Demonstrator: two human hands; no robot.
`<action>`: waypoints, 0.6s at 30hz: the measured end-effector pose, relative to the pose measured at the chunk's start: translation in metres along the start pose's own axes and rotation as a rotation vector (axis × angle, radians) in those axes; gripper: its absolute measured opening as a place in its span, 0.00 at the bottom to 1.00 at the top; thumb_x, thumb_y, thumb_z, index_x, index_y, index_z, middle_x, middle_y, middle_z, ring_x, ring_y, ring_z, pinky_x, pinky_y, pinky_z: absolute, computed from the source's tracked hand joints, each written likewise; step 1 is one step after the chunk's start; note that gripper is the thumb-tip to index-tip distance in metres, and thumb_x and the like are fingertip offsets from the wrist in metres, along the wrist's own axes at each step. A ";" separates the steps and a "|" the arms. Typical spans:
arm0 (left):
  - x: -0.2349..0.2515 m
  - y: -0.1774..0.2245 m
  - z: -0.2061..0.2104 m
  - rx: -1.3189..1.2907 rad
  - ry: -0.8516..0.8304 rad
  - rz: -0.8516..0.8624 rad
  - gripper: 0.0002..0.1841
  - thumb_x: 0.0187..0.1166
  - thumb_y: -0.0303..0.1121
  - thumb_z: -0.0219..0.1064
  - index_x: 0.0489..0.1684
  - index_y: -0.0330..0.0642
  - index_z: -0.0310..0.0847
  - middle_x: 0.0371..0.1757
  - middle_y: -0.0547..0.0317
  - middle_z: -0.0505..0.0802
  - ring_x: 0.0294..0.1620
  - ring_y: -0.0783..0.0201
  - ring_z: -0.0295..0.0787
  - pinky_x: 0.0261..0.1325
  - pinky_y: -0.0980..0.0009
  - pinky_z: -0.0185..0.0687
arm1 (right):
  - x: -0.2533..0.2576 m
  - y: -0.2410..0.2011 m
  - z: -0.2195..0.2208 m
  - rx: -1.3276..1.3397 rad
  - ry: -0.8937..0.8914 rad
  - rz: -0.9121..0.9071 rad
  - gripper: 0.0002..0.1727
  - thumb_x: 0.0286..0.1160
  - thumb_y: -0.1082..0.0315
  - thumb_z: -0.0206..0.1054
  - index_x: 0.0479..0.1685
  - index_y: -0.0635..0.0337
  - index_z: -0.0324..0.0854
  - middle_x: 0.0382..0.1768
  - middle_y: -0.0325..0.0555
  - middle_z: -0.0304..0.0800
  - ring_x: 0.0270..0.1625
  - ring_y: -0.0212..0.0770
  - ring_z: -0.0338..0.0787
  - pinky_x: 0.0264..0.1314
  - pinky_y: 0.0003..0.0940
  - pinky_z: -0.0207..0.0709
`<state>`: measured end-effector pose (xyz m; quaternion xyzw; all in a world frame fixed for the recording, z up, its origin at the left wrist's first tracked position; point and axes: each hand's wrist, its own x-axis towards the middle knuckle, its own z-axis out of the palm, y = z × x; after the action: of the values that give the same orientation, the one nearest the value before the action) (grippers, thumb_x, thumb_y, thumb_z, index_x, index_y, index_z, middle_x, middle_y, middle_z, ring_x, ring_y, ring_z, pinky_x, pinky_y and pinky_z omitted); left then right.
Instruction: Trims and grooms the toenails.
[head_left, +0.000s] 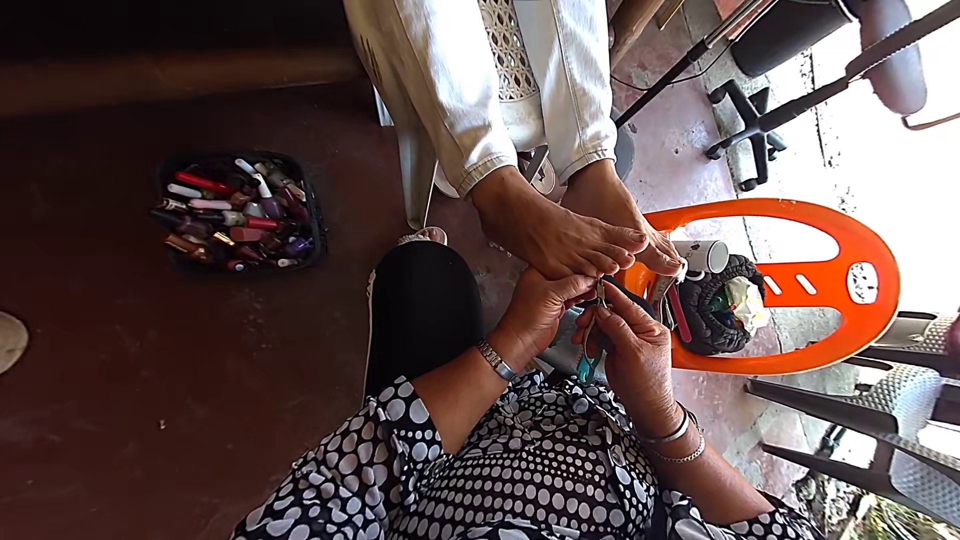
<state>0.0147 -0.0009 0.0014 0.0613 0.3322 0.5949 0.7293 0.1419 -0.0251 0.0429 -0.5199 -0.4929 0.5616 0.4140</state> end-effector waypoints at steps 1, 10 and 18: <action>0.000 0.000 0.000 0.002 -0.002 0.000 0.09 0.74 0.13 0.65 0.41 0.39 0.81 0.35 0.57 0.94 0.34 0.69 0.92 0.46 0.73 0.90 | 0.001 0.000 -0.001 -0.002 -0.002 0.002 0.19 0.81 0.81 0.54 0.66 0.73 0.82 0.29 0.44 0.95 0.24 0.30 0.90 0.31 0.24 0.87; 0.000 0.000 0.001 -0.018 0.003 0.002 0.10 0.74 0.12 0.65 0.43 0.38 0.81 0.36 0.56 0.94 0.35 0.67 0.93 0.48 0.71 0.91 | 0.002 0.002 -0.002 0.010 0.003 0.006 0.19 0.82 0.79 0.52 0.66 0.72 0.82 0.25 0.38 0.90 0.21 0.26 0.84 0.26 0.19 0.80; 0.000 0.000 0.000 -0.008 -0.009 0.004 0.10 0.74 0.13 0.65 0.42 0.39 0.81 0.36 0.57 0.94 0.35 0.68 0.92 0.47 0.72 0.90 | 0.004 0.001 -0.006 -0.017 -0.025 0.006 0.19 0.81 0.80 0.54 0.66 0.73 0.83 0.29 0.43 0.95 0.24 0.31 0.90 0.31 0.24 0.87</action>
<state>0.0144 -0.0012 0.0017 0.0617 0.3264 0.5974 0.7299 0.1478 -0.0204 0.0416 -0.5176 -0.5014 0.5651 0.4017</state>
